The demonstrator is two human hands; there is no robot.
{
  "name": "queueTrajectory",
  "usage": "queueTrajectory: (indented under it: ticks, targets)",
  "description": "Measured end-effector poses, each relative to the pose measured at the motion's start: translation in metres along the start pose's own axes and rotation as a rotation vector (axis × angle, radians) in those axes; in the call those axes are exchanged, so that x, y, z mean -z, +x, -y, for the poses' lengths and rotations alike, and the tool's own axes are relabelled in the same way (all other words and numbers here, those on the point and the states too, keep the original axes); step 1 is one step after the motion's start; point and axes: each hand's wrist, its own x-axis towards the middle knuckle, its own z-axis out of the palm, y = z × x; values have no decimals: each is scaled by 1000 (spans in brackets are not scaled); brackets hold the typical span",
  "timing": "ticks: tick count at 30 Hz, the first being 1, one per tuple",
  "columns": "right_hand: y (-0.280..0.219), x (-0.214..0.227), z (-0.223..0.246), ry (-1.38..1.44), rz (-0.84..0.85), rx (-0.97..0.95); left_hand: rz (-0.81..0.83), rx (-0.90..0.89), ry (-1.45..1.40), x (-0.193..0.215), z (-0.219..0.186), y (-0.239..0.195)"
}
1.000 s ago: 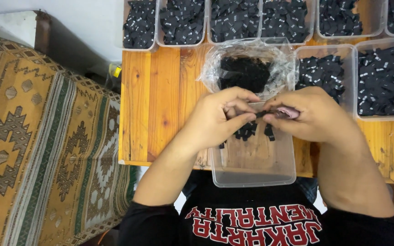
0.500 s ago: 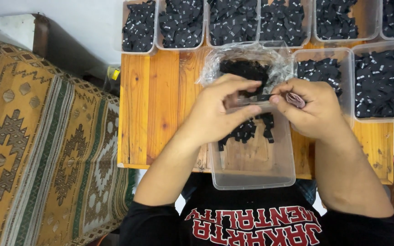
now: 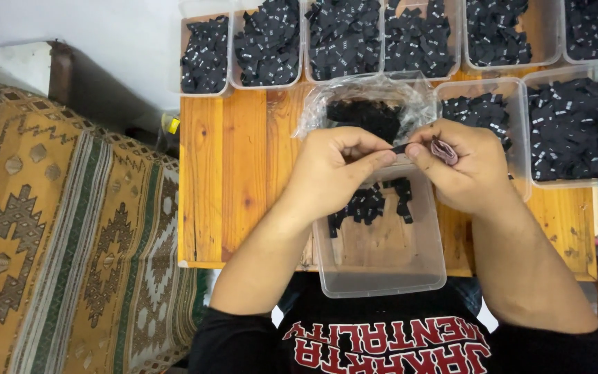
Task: The person repeatedly picks small black fabric pieces from a plastic bag, folds each piece by hand, and places the folded pieces into a clear plastic container. The process continues with multiple pieces throughout the clip.
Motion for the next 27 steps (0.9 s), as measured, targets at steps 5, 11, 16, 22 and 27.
queueTrajectory:
  ticks: [5, 11, 16, 22, 27]
  targets:
    - [0, 0, 1, 100, -48, -58, -45, -9, -7, 5, 4, 2]
    - [2, -10, -2, 189, -101, -88, -37, -166, -75, -2, 22, 4]
    - [5, -21, 3, 316, -184, -36, -186, -188, -214, -17, 28, 3]
    - [5, -18, 9, 220, -186, -12, -200, -244, -294, -12, 30, 3]
    - [6, -16, 16, 187, -158, 69, -263, -239, -256, -9, 27, 1]
